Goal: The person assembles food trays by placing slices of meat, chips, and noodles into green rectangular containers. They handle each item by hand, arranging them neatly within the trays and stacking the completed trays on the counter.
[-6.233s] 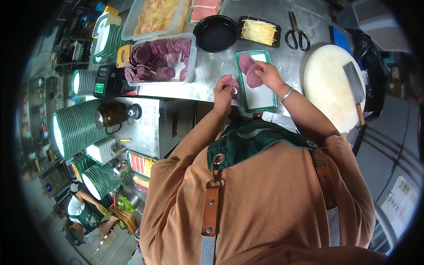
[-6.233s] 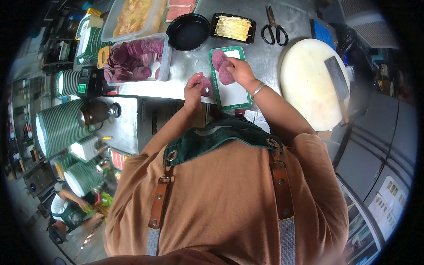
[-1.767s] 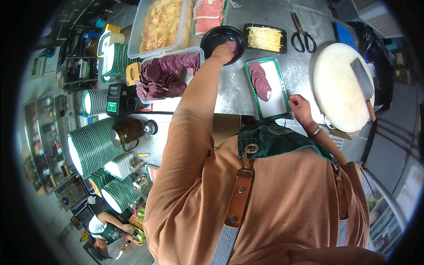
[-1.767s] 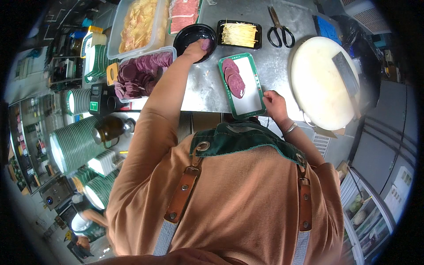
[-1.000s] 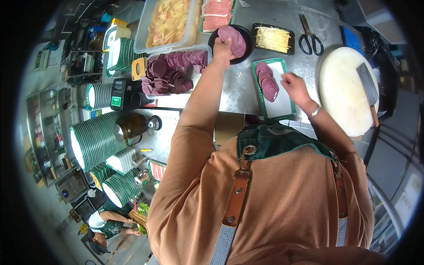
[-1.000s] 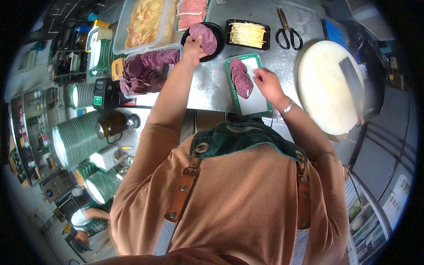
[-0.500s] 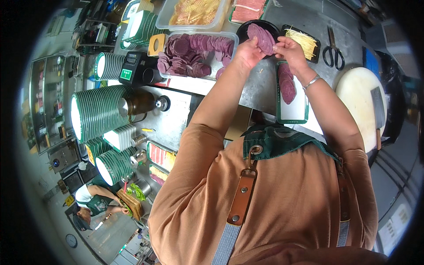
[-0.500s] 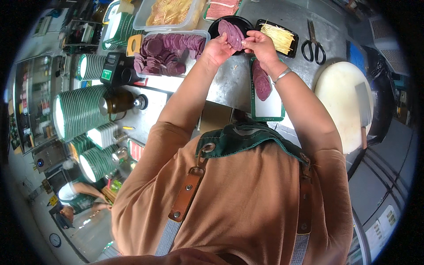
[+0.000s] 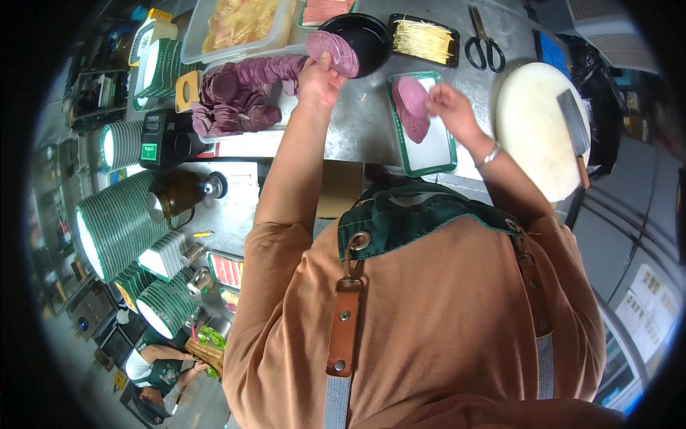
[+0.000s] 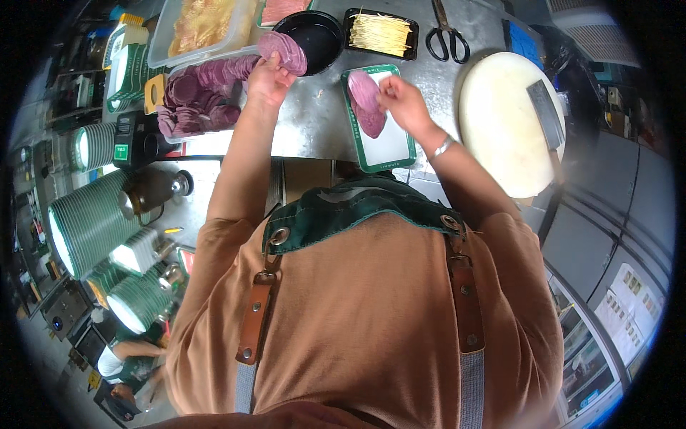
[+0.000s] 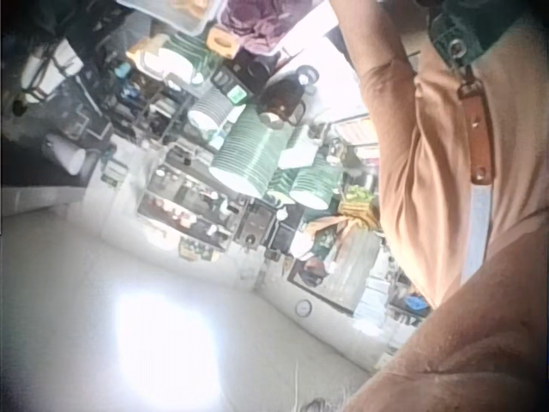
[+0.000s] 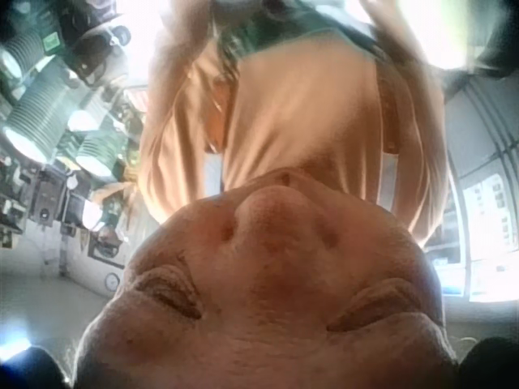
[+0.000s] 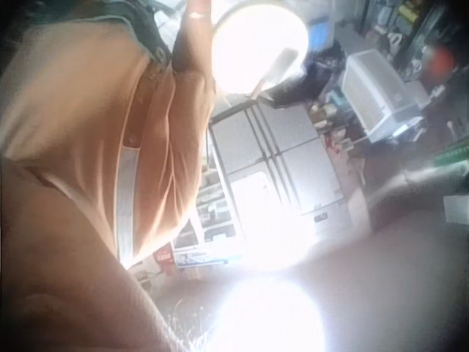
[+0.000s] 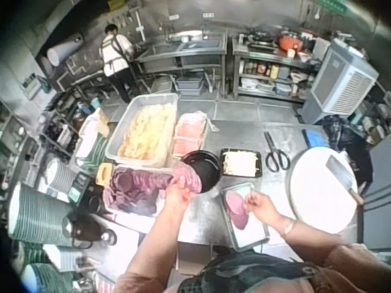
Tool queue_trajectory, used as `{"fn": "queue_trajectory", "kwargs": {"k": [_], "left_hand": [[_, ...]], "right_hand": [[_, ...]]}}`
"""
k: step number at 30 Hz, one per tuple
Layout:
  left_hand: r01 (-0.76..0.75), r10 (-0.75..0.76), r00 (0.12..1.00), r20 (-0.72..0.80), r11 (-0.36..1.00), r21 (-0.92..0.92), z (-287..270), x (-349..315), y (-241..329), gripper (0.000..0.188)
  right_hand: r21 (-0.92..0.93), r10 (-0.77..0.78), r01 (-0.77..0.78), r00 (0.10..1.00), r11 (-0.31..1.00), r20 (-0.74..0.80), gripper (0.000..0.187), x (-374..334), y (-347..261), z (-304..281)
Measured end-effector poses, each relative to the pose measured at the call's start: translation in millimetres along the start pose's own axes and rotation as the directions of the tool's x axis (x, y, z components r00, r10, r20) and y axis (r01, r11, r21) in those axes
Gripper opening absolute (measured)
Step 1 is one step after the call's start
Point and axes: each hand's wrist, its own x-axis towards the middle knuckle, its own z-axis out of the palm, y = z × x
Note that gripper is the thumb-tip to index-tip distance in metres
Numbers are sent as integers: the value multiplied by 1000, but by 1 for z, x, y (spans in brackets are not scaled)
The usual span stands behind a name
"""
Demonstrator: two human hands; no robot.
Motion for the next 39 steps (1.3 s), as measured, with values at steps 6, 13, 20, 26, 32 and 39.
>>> {"fn": "queue_trajectory", "kwargs": {"k": [6, 13, 20, 26, 32, 39], "left_hand": [[-18, 18, 1000, 10, 997, 74, 4, -12, -5, 29], [-33, 30, 999, 20, 990, 137, 4, -17, -14, 25], [44, -45, 996, 72, 999, 17, 8, -42, -23, 24], [118, -103, 976, 191, 991, -68, 10, -64, -48, 29], [177, -162, 965, 208, 983, -55, 3, -81, -59, 30], [116, -116, 986, 122, 993, 13, -31, -96, -58, 34]], "right_hand": [[27, 208, -207, 977, 978, -39, 8, -71, 66, -7], [-189, 273, -284, 958, 940, -84, 9, -74, 54, 6], [-708, -142, 121, 989, 696, 29, 18, -51, 8, 10], [129, -11, 5, 999, 992, 45, 20, 0, -30, 38], [171, 7, -12, 1000, 985, 29, 17, -8, -31, 39], [93, 202, -210, 976, 973, 87, 14, -68, 26, -7]]}}
